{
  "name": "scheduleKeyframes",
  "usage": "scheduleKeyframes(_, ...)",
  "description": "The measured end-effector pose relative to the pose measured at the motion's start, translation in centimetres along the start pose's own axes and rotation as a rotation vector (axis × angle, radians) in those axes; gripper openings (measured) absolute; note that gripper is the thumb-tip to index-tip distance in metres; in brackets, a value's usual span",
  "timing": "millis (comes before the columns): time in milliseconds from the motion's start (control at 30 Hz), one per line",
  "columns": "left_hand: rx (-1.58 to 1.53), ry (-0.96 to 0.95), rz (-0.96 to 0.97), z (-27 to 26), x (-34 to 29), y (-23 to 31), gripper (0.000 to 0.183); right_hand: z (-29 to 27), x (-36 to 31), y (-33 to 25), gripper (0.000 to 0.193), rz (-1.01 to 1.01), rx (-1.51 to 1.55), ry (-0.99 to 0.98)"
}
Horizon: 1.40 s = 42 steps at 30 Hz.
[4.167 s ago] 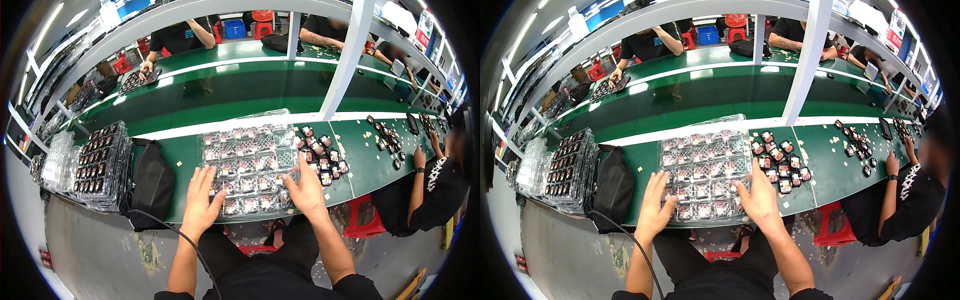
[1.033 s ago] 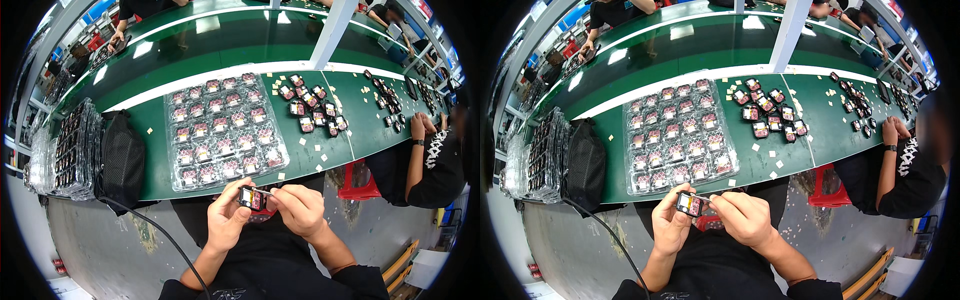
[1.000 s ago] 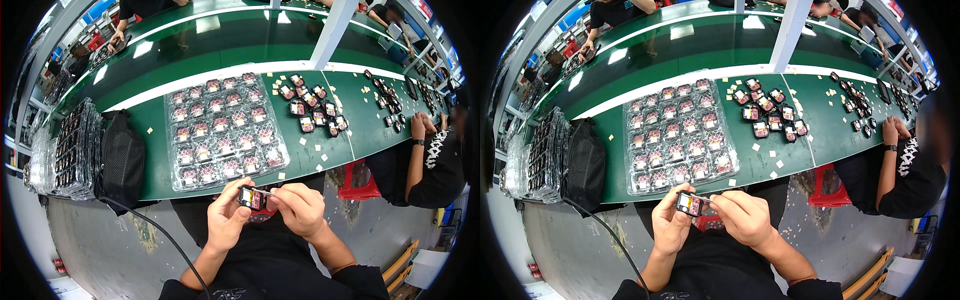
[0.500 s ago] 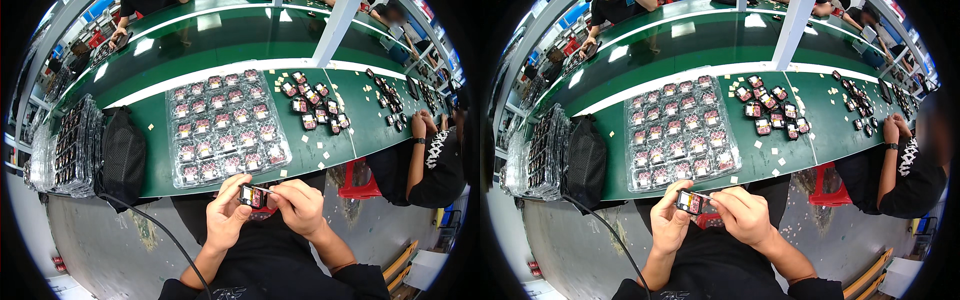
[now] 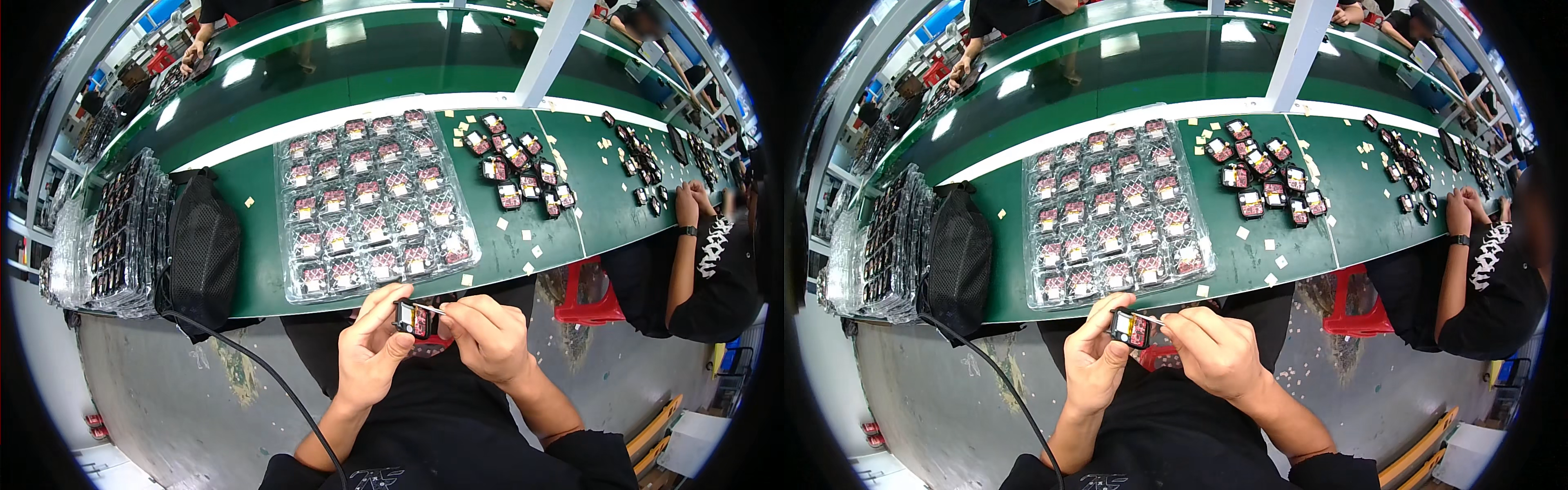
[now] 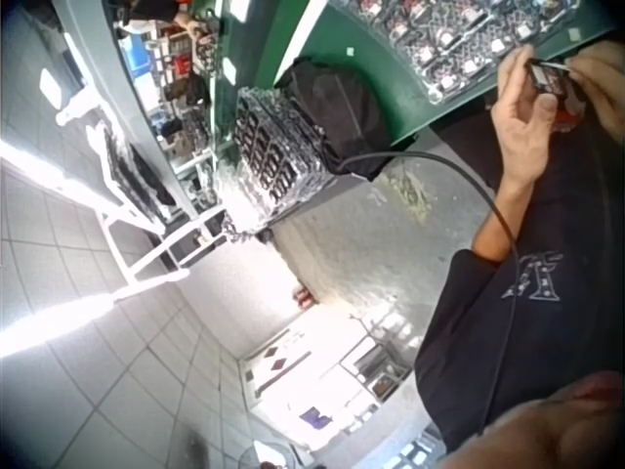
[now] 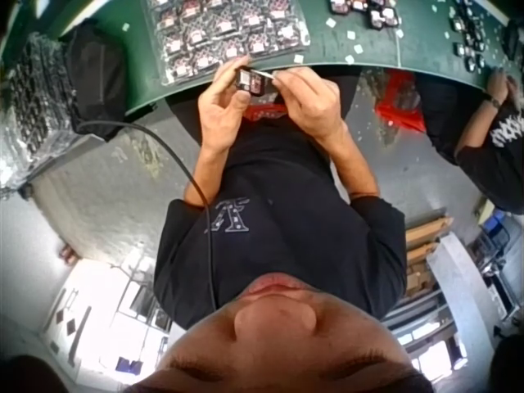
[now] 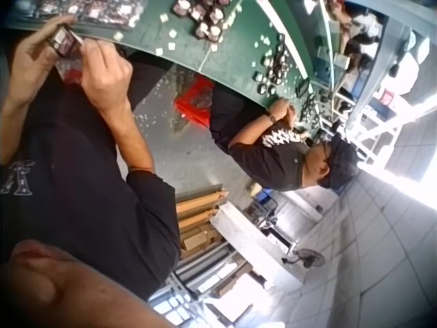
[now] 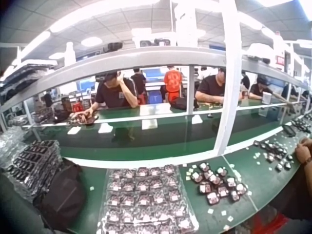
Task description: Manually assemble small electronic components into plastic housings on a production line.
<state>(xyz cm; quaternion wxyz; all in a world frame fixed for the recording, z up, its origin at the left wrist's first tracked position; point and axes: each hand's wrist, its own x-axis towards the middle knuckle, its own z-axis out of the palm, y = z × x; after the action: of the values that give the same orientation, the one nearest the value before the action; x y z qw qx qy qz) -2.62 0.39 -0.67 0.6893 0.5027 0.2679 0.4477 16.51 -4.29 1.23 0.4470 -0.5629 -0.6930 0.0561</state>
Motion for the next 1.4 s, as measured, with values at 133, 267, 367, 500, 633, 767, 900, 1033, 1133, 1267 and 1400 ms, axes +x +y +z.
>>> scheduleKeyframes(133,0.01,-0.011,-0.005,-0.3,0.0,0.5,0.065,-0.3,0.2,0.2,0.013,-0.011,0.029,0.028)
scheduleKeyframes(267,-0.003,-0.006,-0.026,-0.2,-0.2,0.6,0.065,-0.3,0.1,0.2,0.013,0.003,0.033,-0.007)
scheduleKeyframes(367,0.0,-0.014,-0.03,-0.1,-0.3,0.7,0.065,-0.1,0.0,0.0,0.018,0.011,0.067,-0.038)
scheduleKeyframes(500,0.006,-0.003,-0.006,0.0,-0.5,0.3,0.065,0.9,-0.8,-0.4,0.019,-0.012,0.009,0.028)
scheduleKeyframes(633,-0.007,0.034,-0.018,0.2,-0.7,0.4,0.065,0.9,-0.8,-0.6,0.021,-0.058,-0.08,0.013)
scheduleKeyframes(767,-0.033,0.07,-0.082,-0.3,-1.2,0.6,0.067,0.5,-0.3,-0.7,0.024,-0.046,-0.059,-0.064)
scheduleKeyframes(900,0.223,0.219,0.218,-1.5,-1.3,1.7,0.059,-0.1,0.4,0.2,0.019,0.053,0.074,0.054)
scheduleKeyframes(1033,0.732,0.413,0.458,-5.2,-0.6,1.4,0.043,-1.5,0.8,1.7,0.015,0.21,0.022,0.124)
scheduleKeyframes(1133,0.967,0.494,0.407,-6.1,0.1,1.5,0.041,-2.3,0.8,3.8,0.013,0.196,-0.088,0.201)
scheduleKeyframes(1267,1.137,0.612,0.417,-5.8,1.0,1.0,0.033,-3.5,1.4,6.3,0.013,0.317,-0.261,0.313)
scheduleKeyframes(1400,1.125,0.637,0.309,-5.7,1.2,0.6,0.032,-4.4,1.1,10.5,0.023,0.479,-0.554,0.319)
